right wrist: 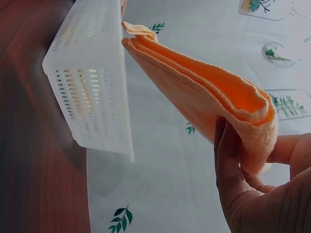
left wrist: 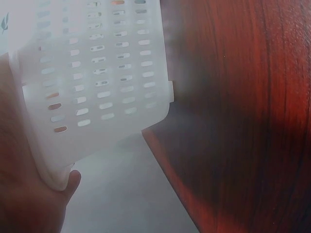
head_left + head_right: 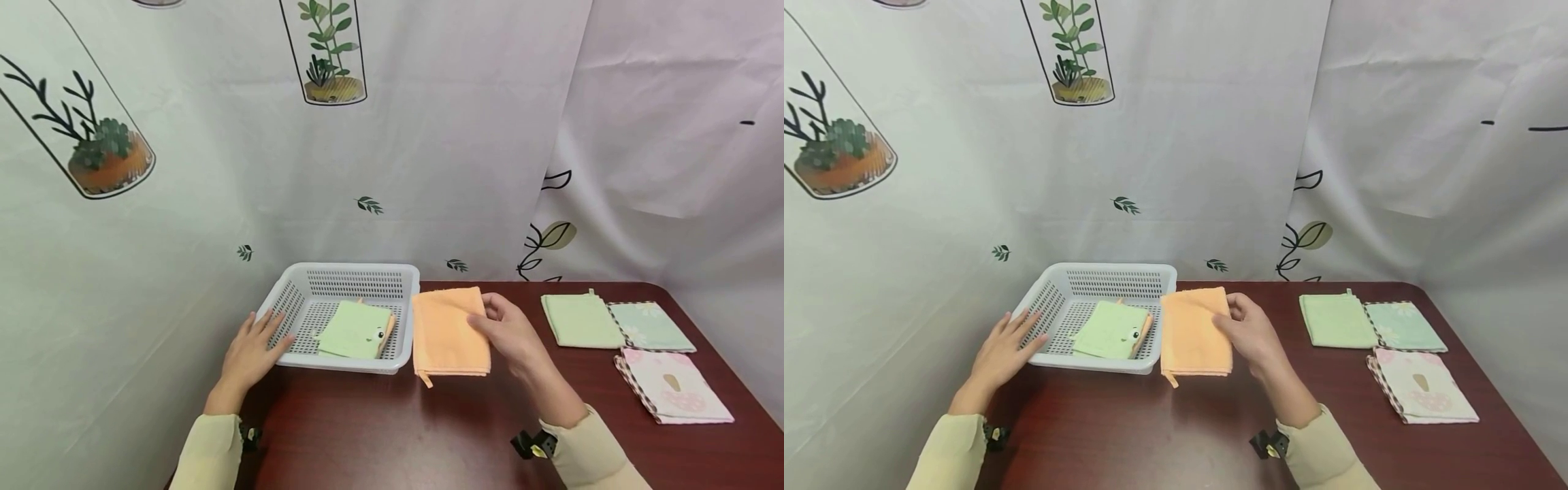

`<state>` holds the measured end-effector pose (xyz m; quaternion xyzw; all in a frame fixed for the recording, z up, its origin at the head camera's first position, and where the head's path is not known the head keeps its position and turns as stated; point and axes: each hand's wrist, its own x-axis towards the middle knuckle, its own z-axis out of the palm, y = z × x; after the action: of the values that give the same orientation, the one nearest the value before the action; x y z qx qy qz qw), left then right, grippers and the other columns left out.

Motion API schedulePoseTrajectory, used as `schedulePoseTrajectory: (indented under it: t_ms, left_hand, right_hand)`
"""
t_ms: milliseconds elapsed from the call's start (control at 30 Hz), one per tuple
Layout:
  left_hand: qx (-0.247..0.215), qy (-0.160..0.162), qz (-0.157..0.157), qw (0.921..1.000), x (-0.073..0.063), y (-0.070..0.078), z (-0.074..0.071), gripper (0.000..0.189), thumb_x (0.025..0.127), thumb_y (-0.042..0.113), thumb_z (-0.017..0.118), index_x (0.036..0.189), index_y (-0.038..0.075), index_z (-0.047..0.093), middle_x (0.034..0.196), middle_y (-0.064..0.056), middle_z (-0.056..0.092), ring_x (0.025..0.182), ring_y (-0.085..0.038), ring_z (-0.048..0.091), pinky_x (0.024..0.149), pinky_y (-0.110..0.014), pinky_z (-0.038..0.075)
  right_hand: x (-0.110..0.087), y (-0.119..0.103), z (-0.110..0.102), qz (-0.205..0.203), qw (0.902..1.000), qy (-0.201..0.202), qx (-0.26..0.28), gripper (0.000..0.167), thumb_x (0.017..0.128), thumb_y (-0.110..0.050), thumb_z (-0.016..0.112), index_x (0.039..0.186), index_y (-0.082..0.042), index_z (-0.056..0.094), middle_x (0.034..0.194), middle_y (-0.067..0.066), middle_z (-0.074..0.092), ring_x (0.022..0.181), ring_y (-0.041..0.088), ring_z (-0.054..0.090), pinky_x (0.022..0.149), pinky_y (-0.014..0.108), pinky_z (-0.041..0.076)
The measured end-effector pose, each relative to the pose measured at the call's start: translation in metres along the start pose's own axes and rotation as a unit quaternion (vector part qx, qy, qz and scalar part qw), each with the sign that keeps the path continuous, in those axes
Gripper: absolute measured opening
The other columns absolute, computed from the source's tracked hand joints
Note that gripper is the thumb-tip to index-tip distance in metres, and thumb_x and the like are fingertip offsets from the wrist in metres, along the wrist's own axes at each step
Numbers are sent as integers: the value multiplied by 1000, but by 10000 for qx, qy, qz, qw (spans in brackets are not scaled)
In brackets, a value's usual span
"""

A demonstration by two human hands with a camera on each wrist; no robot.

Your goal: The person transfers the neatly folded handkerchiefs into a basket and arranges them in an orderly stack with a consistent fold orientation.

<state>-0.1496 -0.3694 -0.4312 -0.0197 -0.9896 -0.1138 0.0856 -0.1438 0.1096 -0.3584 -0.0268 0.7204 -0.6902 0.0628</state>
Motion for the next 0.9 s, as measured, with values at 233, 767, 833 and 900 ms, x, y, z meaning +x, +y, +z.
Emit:
schedulePoseTrajectory:
  t_ms: [233,767,833,900]
  left_hand:
    - [8,-19,19,10000,0,1,0,72,101,53,53,157,11,38,163,-22,30,150,-51,14,112,-74,21]
    - [-34,-44,-2,10000,0,0,0,73,100,55,52,157,12,38,163,-22,30,150,-51,13,112,-74,19]
    - [-65,-48,-16,10000,0,0,0,72,100,55,52,157,13,38,163,-22,29,151,-51,12,112,-74,18]
    - [-70,-49,-12,10000,0,0,0,73,100,56,52,157,13,38,163,-22,29,151,-51,12,113,-74,18]
  right_hand:
    - [3,-2,5,126,9999,28,18,35,99,-6,61,131,5,51,112,19,69,76,17,69,66,31,59]
    - [11,-3,14,15,9997,-5,262,32,98,-2,60,128,6,52,106,15,70,75,16,69,65,29,58]
    - [12,-3,16,20,9995,22,301,31,97,-2,60,127,6,53,104,14,70,74,16,68,65,29,57]
    - [14,-2,18,34,9994,69,328,31,97,-2,60,126,6,53,102,13,70,74,16,68,65,28,57]
